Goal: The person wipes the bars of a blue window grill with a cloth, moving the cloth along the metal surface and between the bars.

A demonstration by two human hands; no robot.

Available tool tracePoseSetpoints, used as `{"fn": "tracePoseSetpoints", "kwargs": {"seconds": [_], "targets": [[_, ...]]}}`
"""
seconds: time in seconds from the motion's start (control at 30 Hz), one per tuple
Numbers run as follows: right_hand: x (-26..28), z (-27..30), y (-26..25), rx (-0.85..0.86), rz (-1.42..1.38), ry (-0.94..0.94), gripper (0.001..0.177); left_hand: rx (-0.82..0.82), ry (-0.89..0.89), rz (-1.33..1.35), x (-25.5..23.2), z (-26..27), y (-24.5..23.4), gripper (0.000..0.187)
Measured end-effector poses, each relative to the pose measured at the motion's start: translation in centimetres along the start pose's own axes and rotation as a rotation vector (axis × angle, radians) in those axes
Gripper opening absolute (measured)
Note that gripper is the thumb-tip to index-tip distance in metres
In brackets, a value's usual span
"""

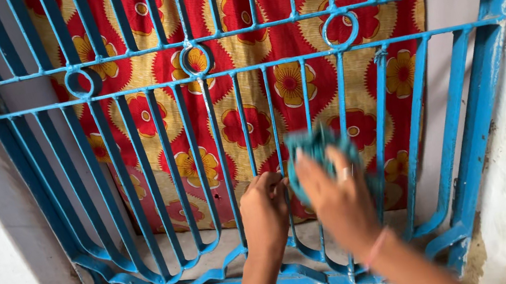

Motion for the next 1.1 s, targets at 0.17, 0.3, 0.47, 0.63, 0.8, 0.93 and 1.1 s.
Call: {"fn": "tracePoseSetpoints", "kwargs": {"seconds": [0.17,0.3,0.47,0.63,0.8,0.93,1.1], "targets": [[7.3,14.6,6.5,0.19,-0.124,0.062,0.034,0.006,-0.016,-0.043,0.0,-0.4,0.2,0.009],[7.6,20.3,11.7,0.265,-0.245,0.093,0.024,0.101,-0.146,-0.167,0.7,-1.3,1.1,0.011],[5.6,15.6,8.0,0.259,-0.348,0.23,0.056,0.126,-0.123,-0.15,0.7,-2.2,1.1,0.01],[3.4,6.5,1.8,0.163,-0.228,0.291,0.058,0.109,-0.103,-0.177,1.0,-2.2,1.5,0.007],[-3.4,-4.2,-3.9,-0.22,-0.078,0.223,0.06,0.116,-0.127,-0.166,0.7,-2.3,1.3,0.008],[-6.1,-10.0,-6.0,-0.337,-0.048,0.257,0.051,0.127,-0.124,-0.167,0.1,-2.2,1.0,0.012],[-1.7,-7.9,-4.8,-0.272,-0.009,0.303,0.059,0.121,-0.119,-0.203,0.1,-1.8,0.8,0.01]]}}
Point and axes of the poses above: each hand's wrist, its own z-axis away from the middle knuckle, its own y-axis out of the palm, x = y × z, the point moved 9 cm from there along -z, towards the middle knuckle, and after that the axes turned 10 degrees about -y, right-handed, at the moved point
